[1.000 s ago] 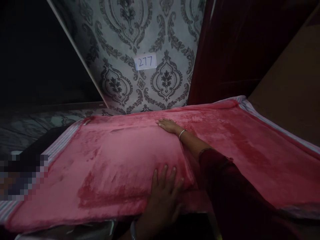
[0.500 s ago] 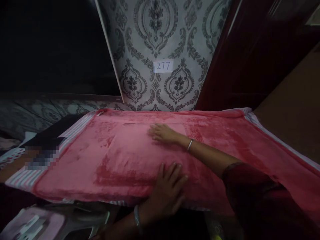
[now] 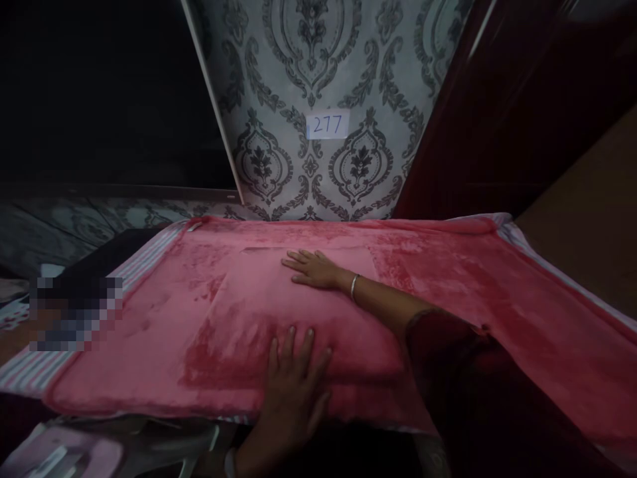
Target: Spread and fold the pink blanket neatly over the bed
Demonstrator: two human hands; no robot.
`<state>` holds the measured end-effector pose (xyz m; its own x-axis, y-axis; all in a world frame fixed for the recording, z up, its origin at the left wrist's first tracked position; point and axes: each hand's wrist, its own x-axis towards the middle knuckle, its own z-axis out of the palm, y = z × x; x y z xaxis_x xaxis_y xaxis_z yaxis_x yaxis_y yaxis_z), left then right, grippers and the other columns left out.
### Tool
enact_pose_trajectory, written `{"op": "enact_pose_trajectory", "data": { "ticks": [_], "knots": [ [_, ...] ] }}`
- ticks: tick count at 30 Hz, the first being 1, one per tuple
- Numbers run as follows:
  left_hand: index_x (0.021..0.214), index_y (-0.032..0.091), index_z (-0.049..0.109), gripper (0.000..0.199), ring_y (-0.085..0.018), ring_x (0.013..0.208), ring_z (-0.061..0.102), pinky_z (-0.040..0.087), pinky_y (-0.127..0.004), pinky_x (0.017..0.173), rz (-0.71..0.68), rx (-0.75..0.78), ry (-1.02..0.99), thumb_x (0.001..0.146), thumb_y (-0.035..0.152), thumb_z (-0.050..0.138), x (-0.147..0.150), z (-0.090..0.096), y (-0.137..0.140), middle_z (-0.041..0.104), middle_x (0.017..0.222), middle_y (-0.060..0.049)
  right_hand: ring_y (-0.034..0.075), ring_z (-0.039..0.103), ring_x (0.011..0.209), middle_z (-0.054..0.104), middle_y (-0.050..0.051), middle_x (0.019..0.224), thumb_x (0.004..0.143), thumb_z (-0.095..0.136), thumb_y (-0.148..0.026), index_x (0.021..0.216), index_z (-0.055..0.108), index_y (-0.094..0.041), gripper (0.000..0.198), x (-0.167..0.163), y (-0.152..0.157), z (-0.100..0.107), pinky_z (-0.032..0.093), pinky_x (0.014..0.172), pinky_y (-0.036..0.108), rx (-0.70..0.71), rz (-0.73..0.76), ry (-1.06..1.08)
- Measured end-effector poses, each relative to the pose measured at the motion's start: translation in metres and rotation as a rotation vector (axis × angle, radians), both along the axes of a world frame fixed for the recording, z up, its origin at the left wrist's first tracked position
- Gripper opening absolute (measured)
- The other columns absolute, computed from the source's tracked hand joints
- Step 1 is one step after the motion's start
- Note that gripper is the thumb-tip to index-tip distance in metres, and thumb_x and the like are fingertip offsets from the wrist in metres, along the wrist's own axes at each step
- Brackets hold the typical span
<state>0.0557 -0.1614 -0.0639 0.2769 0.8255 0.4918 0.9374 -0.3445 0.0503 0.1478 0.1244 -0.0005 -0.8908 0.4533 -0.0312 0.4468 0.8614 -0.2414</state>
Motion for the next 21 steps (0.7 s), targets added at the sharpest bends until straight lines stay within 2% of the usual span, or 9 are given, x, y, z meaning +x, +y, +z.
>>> {"op": "enact_pose_trajectory", "data": {
  "ticks": [3,6,10,14,18,21],
  "knots": [
    [0.163,0.03,0.032,0.082,-0.044,0.158,0.009,0.01,-0.067,0.123,-0.015,0.005,-0.003,0.089,0.045,0.065,0.0,-0.001,0.0,0.023,0.172,-0.011,0.031,0.023,0.156,0.021,0.007,0.171,0.104,0.029,-0.068,0.166,0.022,-0.032,0.073,-0.005,0.027,-0.008,0.022,0.125,0.056,-0.041,-0.055,0.018],
    [0.162,0.029,0.033,0.083,-0.044,0.158,0.008,0.006,-0.067,0.124,-0.02,0.013,-0.012,0.088,0.049,0.065,0.0,0.0,0.0,0.023,0.172,-0.012,0.03,0.024,0.156,0.028,0.005,0.169,0.105,0.026,-0.064,0.164,0.031,-0.032,0.068,-0.009,0.044,-0.014,0.024,0.125,0.056,-0.058,-0.165,-0.002],
    [0.163,0.03,0.032,0.085,-0.044,0.158,0.011,0.008,-0.066,0.124,-0.006,0.008,-0.012,0.087,0.046,0.067,0.0,0.001,-0.001,0.022,0.172,-0.011,0.031,0.026,0.155,0.03,0.004,0.168,0.107,0.022,-0.056,0.158,0.044,-0.033,0.06,-0.01,0.049,-0.015,0.029,0.121,0.061,0.01,-0.361,-0.037],
    [0.163,0.031,0.03,0.082,-0.045,0.158,0.01,0.01,-0.068,0.123,-0.006,0.016,-0.012,0.09,0.047,0.064,-0.001,-0.001,-0.001,0.019,0.173,-0.012,0.033,0.038,0.15,0.041,0.011,0.162,0.108,0.024,-0.046,0.155,0.049,-0.024,0.057,-0.011,0.044,-0.005,0.031,0.119,0.061,0.115,-0.449,-0.001],
    [0.163,0.032,0.03,0.08,-0.045,0.158,0.012,0.016,-0.069,0.122,-0.031,0.027,-0.029,0.092,0.049,0.062,-0.001,-0.001,-0.002,0.018,0.173,-0.012,0.03,0.033,0.153,0.037,0.014,0.164,0.108,0.026,-0.043,0.159,0.042,-0.018,0.059,-0.018,0.023,0.012,0.026,0.124,0.055,0.175,-0.377,0.098],
    [0.162,0.032,0.033,0.078,-0.044,0.157,0.018,0.021,-0.068,0.121,-0.027,0.016,-0.053,0.091,0.042,0.064,0.0,0.008,-0.006,0.023,0.172,-0.01,0.03,0.026,0.155,0.033,0.012,0.167,0.108,0.031,-0.049,0.159,0.044,-0.022,0.059,-0.027,-0.013,0.018,0.022,0.125,0.053,0.182,-0.14,0.142]
  ]
}}
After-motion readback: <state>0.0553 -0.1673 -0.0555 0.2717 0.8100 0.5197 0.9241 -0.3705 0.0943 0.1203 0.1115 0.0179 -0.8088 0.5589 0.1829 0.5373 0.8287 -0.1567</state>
